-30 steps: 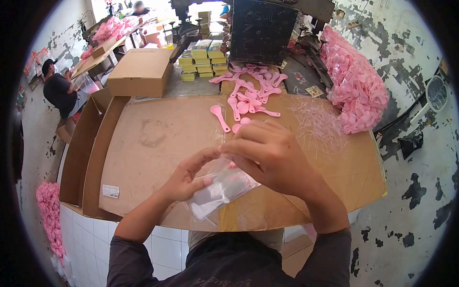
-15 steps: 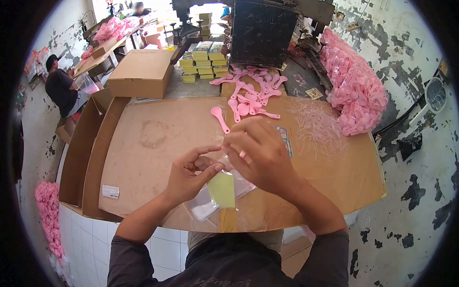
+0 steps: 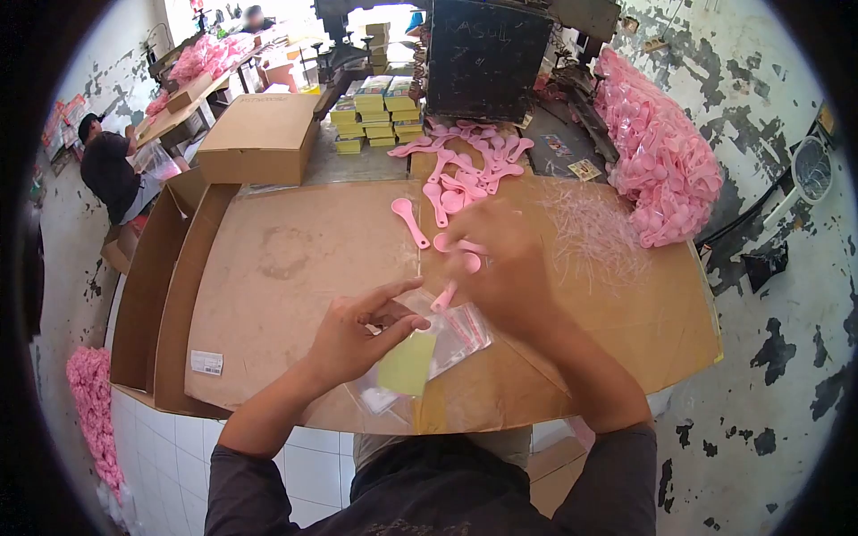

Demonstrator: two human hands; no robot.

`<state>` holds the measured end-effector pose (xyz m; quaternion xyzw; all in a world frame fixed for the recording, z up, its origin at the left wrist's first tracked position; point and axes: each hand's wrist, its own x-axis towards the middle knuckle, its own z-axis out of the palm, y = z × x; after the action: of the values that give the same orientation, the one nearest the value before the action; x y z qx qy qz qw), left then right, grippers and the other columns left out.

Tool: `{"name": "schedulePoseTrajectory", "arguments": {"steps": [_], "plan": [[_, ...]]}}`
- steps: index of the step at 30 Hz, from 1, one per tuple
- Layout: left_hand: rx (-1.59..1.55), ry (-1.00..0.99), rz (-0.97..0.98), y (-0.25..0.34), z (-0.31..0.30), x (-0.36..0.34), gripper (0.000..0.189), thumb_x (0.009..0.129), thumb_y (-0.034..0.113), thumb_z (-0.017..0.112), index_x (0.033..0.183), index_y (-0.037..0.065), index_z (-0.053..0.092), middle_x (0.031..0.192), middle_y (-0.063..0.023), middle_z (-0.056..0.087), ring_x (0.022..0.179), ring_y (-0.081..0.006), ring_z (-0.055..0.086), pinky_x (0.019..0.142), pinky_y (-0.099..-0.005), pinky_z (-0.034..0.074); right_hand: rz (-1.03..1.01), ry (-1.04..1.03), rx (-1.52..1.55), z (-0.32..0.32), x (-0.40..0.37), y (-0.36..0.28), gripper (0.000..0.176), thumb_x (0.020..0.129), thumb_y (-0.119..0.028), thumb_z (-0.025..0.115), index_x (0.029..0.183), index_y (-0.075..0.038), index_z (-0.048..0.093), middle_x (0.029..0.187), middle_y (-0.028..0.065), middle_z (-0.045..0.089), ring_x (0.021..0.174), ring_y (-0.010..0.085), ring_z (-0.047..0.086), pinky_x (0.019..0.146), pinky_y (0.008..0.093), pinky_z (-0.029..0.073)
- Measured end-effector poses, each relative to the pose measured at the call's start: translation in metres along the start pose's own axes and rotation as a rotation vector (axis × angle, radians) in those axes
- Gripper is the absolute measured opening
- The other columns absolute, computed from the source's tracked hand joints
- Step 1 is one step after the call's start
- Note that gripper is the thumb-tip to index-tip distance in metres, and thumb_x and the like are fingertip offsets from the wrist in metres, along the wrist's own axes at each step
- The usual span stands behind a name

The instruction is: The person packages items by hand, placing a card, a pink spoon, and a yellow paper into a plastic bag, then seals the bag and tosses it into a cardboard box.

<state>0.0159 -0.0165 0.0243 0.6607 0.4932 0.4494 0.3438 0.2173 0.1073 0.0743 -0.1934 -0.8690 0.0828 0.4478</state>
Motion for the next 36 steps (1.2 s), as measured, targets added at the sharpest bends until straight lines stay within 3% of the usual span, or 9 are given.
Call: {"name": "schedulePoseTrajectory", "arguments": {"steps": [4, 6, 9, 12, 15, 17, 19, 28, 36], "plan": [[-0.316, 0.034, -0.106, -0.003, -0.003, 0.0, 0.043, 0.099, 0.006, 0.068, 0.14, -0.001, 0.057, 0.103, -0.0134, 0.078, 0.095, -0.0139, 0.074, 0.084, -0.0278, 0.059, 0.588, -0.498, 0.958, -0.106, -0.022, 0.07, 0.009, 0.097, -0.007, 0.061, 0.098, 0.0, 0.065, 0.092, 0.002, 0.065, 0.089, 0.013, 0.063, 0.075, 0.033, 0.051], [-0.353, 0.049, -0.12, -0.004, -0.004, 0.002, 0.043, 0.099, 0.005, 0.068, 0.14, -0.001, 0.056, 0.105, -0.0144, 0.077, 0.097, -0.0148, 0.074, 0.086, -0.0279, 0.058, 0.525, -0.428, 1.261, -0.138, -0.052, 0.129, 0.015, 0.095, -0.003, 0.06, 0.107, 0.003, 0.065, 0.096, 0.0064, 0.066, 0.09, 0.0193, 0.066, 0.08, 0.0342, 0.053], [-0.407, 0.061, -0.128, -0.003, -0.002, 0.002, 0.042, 0.099, 0.004, 0.068, 0.139, -0.003, 0.056, 0.106, -0.0151, 0.077, 0.099, -0.0154, 0.073, 0.088, -0.0282, 0.058, 0.533, -0.144, -0.321, -0.137, -0.105, 0.194, 0.022, 0.093, -0.001, 0.059, 0.114, 0.004, 0.065, 0.099, 0.0118, 0.067, 0.089, 0.0258, 0.066, 0.084, 0.0376, 0.054], [-0.434, 0.067, -0.137, -0.002, 0.002, 0.004, 0.04, 0.099, 0.004, 0.068, 0.137, -0.004, 0.057, 0.108, -0.0155, 0.076, 0.101, -0.0158, 0.073, 0.089, -0.0288, 0.059, 0.197, 0.009, -0.899, -0.131, -0.108, 0.174, 0.034, 0.091, -0.001, 0.061, 0.125, 0.0, 0.063, 0.104, 0.016, 0.068, 0.093, 0.0308, 0.067, 0.088, 0.0396, 0.053], [-0.451, 0.099, -0.136, -0.01, 0.01, 0.006, 0.039, 0.099, 0.004, 0.068, 0.135, -0.005, 0.058, 0.11, -0.0161, 0.075, 0.103, -0.0164, 0.073, 0.089, -0.0293, 0.059, 0.433, 0.011, -0.343, -0.092, -0.072, 0.102, 0.039, 0.092, -0.004, 0.065, 0.131, -0.004, 0.061, 0.106, 0.0129, 0.07, 0.098, 0.0249, 0.067, 0.086, 0.0368, 0.053], [-0.444, 0.104, -0.146, -0.018, 0.015, 0.008, 0.038, 0.098, 0.003, 0.069, 0.134, -0.005, 0.058, 0.111, -0.0162, 0.075, 0.104, -0.0169, 0.072, 0.09, -0.0297, 0.059, 0.657, -0.292, 0.114, -0.057, -0.066, 0.06, 0.041, 0.094, -0.008, 0.069, 0.134, -0.004, 0.06, 0.103, 0.0074, 0.069, 0.096, 0.0177, 0.067, 0.081, 0.0336, 0.053], [-0.419, 0.096, -0.171, -0.024, 0.017, 0.007, 0.038, 0.098, 0.004, 0.069, 0.134, -0.005, 0.058, 0.111, -0.016, 0.074, 0.105, -0.0174, 0.072, 0.091, -0.0302, 0.059, 0.437, -0.404, 0.572, -0.022, -0.057, 0.015, 0.039, 0.095, -0.01, 0.072, 0.131, -0.002, 0.061, 0.098, 0.0038, 0.067, 0.09, 0.0114, 0.065, 0.075, 0.0295, 0.052], [-0.594, 0.036, -0.161, -0.025, 0.006, 0.008, 0.035, 0.099, 0.008, 0.07, 0.13, -0.006, 0.063, 0.113, -0.014, 0.074, 0.106, -0.0178, 0.072, 0.091, -0.0309, 0.059, 0.685, -0.368, 0.976, 0.022, -0.057, 0.02, 0.028, 0.097, -0.009, 0.072, 0.122, 0.002, 0.065, 0.1, 0.004, 0.069, 0.09, 0.0092, 0.067, 0.079, 0.0252, 0.054], [-0.351, 0.06, -0.099, -0.041, 0.008, 0.007, 0.027, 0.102, 0.006, 0.065, 0.127, -0.004, 0.066, 0.116, -0.013, 0.075, 0.102, -0.0147, 0.071, 0.085, -0.0299, 0.06, 0.761, -0.367, 1.038, 0.02, -0.063, 0.032, 0.016, 0.095, -0.007, 0.074, 0.109, 0.0, 0.071, 0.098, 0.0027, 0.071, 0.086, 0.0074, 0.066, 0.076, 0.0235, 0.053]]}}
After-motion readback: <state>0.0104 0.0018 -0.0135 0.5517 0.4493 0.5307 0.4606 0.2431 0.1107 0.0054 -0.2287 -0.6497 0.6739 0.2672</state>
